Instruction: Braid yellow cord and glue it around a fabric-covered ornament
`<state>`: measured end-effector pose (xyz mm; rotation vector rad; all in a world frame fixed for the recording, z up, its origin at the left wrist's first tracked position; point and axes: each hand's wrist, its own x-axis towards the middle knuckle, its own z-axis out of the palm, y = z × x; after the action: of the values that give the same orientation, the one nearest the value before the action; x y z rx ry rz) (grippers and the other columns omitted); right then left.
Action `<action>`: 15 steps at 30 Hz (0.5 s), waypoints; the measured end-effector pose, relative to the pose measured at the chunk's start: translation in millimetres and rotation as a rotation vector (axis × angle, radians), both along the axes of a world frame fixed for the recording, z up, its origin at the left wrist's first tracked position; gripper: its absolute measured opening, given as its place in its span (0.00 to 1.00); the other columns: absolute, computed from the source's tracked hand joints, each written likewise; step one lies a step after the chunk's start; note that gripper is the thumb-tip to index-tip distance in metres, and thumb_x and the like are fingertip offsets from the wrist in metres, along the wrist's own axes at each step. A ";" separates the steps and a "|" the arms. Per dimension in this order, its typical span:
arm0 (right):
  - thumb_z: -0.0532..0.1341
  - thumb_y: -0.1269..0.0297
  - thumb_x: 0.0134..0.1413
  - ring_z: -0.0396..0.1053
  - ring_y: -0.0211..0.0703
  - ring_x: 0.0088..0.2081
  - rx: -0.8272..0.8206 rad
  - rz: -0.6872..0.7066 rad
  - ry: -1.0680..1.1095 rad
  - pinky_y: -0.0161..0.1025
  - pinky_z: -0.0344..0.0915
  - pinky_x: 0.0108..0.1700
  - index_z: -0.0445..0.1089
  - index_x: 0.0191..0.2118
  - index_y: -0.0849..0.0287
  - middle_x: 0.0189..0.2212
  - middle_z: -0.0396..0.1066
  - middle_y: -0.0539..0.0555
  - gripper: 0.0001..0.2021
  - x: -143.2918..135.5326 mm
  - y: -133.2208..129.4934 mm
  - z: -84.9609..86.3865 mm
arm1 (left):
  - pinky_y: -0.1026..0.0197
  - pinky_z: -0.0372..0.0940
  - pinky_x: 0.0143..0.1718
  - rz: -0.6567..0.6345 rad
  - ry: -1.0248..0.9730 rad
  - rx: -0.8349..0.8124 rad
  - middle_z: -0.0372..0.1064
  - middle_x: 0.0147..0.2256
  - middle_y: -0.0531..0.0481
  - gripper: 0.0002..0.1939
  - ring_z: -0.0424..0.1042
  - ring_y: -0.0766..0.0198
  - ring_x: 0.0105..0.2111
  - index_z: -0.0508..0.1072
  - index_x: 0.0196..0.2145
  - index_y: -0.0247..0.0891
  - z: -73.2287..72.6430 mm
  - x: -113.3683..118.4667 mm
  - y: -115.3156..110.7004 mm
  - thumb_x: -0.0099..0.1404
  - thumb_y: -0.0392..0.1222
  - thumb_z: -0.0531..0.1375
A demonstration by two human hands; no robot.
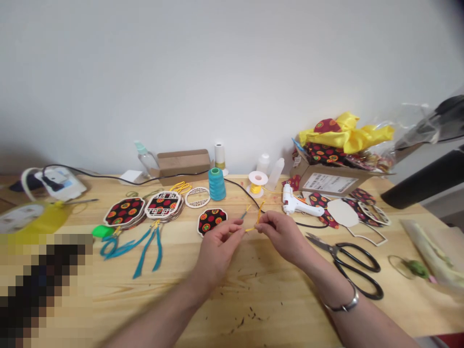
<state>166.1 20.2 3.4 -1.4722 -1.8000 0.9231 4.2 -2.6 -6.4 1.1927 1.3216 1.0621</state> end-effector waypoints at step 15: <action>0.56 0.67 0.50 0.59 0.36 0.23 0.038 -0.016 0.004 0.34 0.54 0.27 0.63 0.22 0.59 0.19 0.64 0.48 0.08 6.2 3.0 0.3 | 0.60 0.59 0.48 -0.005 0.007 0.024 0.72 0.43 0.50 0.13 0.66 0.59 0.46 0.75 0.40 0.42 -2.7 -2.7 0.5 0.56 0.43 0.58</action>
<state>172.3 23.2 3.7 -1.4587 -1.7907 0.8783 1.5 -2.2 -9.1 1.2183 1.3138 1.0737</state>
